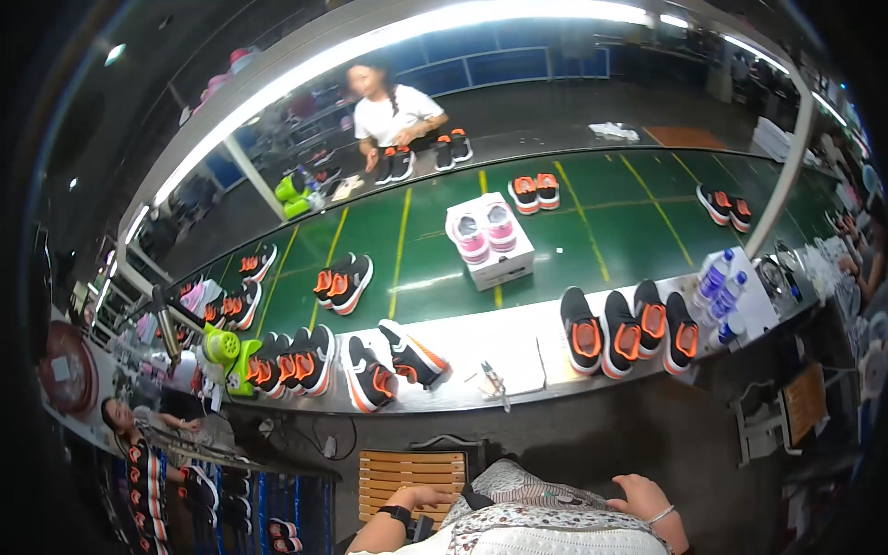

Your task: Inspecting manufactured shoes and applying identification stickers or labels in a factory setting.

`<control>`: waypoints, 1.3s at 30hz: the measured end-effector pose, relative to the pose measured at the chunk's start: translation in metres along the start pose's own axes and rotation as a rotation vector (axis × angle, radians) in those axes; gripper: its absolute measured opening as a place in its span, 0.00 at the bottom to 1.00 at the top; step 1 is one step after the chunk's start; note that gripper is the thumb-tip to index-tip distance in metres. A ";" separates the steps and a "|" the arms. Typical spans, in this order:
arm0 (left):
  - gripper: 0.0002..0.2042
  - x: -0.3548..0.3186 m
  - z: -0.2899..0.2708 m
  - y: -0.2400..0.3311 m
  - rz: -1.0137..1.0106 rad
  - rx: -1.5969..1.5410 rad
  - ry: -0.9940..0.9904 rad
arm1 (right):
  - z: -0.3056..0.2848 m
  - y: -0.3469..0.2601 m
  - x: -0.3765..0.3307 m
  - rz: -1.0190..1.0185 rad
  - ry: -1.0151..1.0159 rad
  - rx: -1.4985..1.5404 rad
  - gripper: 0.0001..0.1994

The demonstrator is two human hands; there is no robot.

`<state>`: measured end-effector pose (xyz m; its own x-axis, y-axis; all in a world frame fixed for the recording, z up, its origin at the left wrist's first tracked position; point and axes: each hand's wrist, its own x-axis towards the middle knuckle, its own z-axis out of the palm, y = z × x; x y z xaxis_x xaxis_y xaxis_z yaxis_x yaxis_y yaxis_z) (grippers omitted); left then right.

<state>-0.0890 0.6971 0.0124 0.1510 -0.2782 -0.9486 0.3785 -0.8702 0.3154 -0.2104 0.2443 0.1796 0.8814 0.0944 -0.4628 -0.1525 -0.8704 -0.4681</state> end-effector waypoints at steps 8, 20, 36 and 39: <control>0.28 -0.017 0.014 -0.089 -0.325 -0.538 0.038 | -0.061 -0.060 0.140 -0.277 -0.055 -0.151 0.24; 0.19 -0.049 0.126 0.009 -0.046 -1.207 0.400 | -0.113 -0.059 0.272 -0.596 -0.343 -0.419 0.24; 0.20 -0.044 0.283 0.101 -0.081 -1.991 1.353 | -0.070 -0.161 0.372 -1.229 -0.846 -0.594 0.22; 0.12 -0.059 0.362 0.128 -0.229 -2.152 1.695 | -0.040 -0.175 0.389 -1.382 -0.948 -0.620 0.22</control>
<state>-0.3799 0.4552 0.0992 -0.2239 0.8097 -0.5424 0.1552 0.5791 0.8003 0.1776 0.4138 0.1115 -0.3563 0.8643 -0.3551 0.7721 0.0583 -0.6328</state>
